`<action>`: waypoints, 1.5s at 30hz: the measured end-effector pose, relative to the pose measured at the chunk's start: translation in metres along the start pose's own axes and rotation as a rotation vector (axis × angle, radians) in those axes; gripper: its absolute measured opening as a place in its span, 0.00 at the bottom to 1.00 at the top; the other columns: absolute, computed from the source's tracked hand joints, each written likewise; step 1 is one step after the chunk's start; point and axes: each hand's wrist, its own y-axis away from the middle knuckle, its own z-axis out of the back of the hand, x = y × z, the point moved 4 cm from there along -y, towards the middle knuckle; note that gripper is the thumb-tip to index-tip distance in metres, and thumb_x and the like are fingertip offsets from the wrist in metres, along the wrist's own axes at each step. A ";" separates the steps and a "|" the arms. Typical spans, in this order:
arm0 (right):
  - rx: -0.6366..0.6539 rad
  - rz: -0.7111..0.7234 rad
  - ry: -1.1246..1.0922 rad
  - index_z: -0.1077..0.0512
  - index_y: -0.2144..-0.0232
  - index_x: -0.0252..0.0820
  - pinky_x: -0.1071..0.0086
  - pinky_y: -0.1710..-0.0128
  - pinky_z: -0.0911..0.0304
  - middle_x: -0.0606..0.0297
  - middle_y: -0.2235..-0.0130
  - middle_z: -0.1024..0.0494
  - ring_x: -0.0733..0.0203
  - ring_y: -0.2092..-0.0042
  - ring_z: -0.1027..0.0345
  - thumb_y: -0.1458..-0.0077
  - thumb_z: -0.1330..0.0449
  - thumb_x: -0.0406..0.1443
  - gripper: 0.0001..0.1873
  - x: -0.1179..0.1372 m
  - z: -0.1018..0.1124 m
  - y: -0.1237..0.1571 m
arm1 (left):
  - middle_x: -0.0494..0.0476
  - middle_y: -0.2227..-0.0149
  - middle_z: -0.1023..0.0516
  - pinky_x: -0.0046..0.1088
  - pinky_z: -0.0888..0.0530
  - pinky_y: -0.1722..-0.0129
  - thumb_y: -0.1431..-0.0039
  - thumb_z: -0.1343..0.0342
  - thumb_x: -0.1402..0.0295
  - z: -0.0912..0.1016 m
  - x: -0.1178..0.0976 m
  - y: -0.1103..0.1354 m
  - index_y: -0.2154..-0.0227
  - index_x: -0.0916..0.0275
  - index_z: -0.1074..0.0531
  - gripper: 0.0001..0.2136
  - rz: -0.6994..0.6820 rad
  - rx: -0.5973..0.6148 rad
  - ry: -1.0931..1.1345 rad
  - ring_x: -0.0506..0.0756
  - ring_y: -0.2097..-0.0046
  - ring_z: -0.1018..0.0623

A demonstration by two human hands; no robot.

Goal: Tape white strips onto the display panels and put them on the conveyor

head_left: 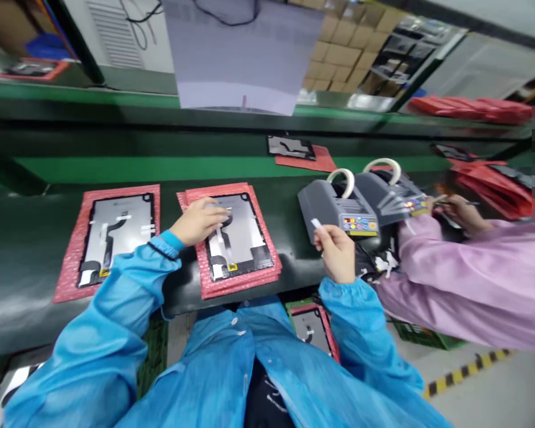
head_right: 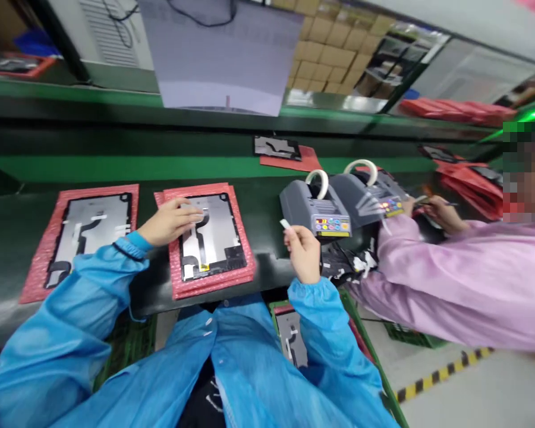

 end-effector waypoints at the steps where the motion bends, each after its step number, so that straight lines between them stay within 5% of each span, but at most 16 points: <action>1: 0.153 0.021 0.046 0.33 0.74 0.42 0.73 0.75 0.46 0.71 0.79 0.35 0.68 0.77 0.44 0.49 0.43 0.48 0.15 0.008 -0.023 -0.004 | 0.56 0.48 0.24 0.47 0.42 0.42 0.39 0.53 0.62 -0.005 0.004 0.000 0.54 0.55 0.25 0.15 0.018 0.042 0.009 0.61 0.43 0.35; 4: 0.517 0.089 0.209 0.32 0.75 0.41 0.72 0.70 0.44 0.69 0.77 0.33 0.66 0.73 0.40 0.46 0.45 0.41 0.11 0.025 -0.095 -0.019 | 0.55 0.44 0.28 0.49 0.49 0.40 0.40 0.50 0.59 -0.016 0.011 0.002 0.51 0.53 0.26 0.16 0.072 0.134 -0.004 0.64 0.38 0.42; 7: 0.731 0.124 0.408 0.32 0.75 0.40 0.72 0.68 0.44 0.68 0.75 0.30 0.65 0.71 0.38 0.45 0.47 0.35 0.09 0.028 -0.150 -0.033 | 0.53 0.41 0.31 0.50 0.55 0.38 0.42 0.47 0.56 -0.022 0.012 0.006 0.50 0.51 0.27 0.18 0.088 0.165 -0.009 0.65 0.37 0.44; 13: 0.840 0.157 0.763 0.28 0.69 0.40 0.71 0.66 0.44 0.62 0.66 0.23 0.61 0.65 0.33 0.42 0.48 0.35 0.10 0.022 -0.188 -0.041 | 0.53 0.38 0.36 0.52 0.60 0.37 0.45 0.43 0.53 -0.024 0.013 0.010 0.49 0.47 0.28 0.20 0.118 0.160 0.030 0.66 0.37 0.43; 21: 0.895 0.174 1.050 0.25 0.61 0.39 0.68 0.62 0.41 0.55 0.59 0.21 0.55 0.57 0.29 0.39 0.51 0.36 0.14 0.035 -0.202 -0.038 | 0.52 0.37 0.37 0.53 0.61 0.37 0.45 0.43 0.52 -0.026 0.015 0.011 0.50 0.47 0.28 0.20 0.107 0.148 0.045 0.66 0.37 0.43; 28: 0.894 0.173 1.107 0.24 0.64 0.37 0.65 0.59 0.39 0.49 0.59 0.21 0.50 0.55 0.28 0.41 0.45 0.44 0.17 0.039 -0.209 -0.037 | 0.53 0.39 0.35 0.54 0.59 0.37 0.47 0.41 0.53 -0.026 0.015 0.012 0.51 0.47 0.27 0.20 0.101 0.116 0.061 0.65 0.38 0.41; 33: 0.638 0.048 1.150 0.24 0.72 0.36 0.61 0.58 0.37 0.46 0.64 0.22 0.45 0.55 0.28 0.57 0.34 0.54 0.24 0.028 -0.179 -0.073 | 0.53 0.38 0.35 0.55 0.59 0.37 0.46 0.42 0.52 -0.027 0.015 0.011 0.49 0.48 0.28 0.21 0.097 0.148 0.021 0.65 0.38 0.42; 36: 0.480 0.005 1.050 0.27 0.80 0.39 0.63 0.61 0.36 0.52 0.72 0.23 0.50 0.60 0.27 0.52 0.36 0.48 0.18 0.016 -0.154 -0.107 | 0.54 0.39 0.35 0.55 0.58 0.37 0.46 0.43 0.52 -0.027 0.014 0.012 0.50 0.48 0.27 0.20 0.084 0.121 -0.007 0.65 0.39 0.41; 40: 0.519 -0.163 0.718 0.32 0.82 0.40 0.68 0.70 0.37 0.62 0.81 0.28 0.63 0.77 0.33 0.43 0.44 0.40 0.17 -0.004 -0.139 -0.118 | 0.63 0.44 0.31 0.51 0.42 0.41 0.42 0.46 0.54 -0.017 0.009 0.021 0.50 0.58 0.28 0.20 0.175 -0.083 -0.084 0.65 0.43 0.36; 45: 0.446 -0.069 0.580 0.31 0.77 0.40 0.71 0.69 0.37 0.65 0.78 0.26 0.66 0.76 0.34 0.47 0.42 0.34 0.08 -0.014 -0.119 -0.103 | 0.65 0.55 0.26 0.45 0.32 0.47 0.38 0.52 0.63 0.011 -0.005 0.041 0.57 0.65 0.28 0.14 0.307 -0.296 -0.205 0.62 0.51 0.30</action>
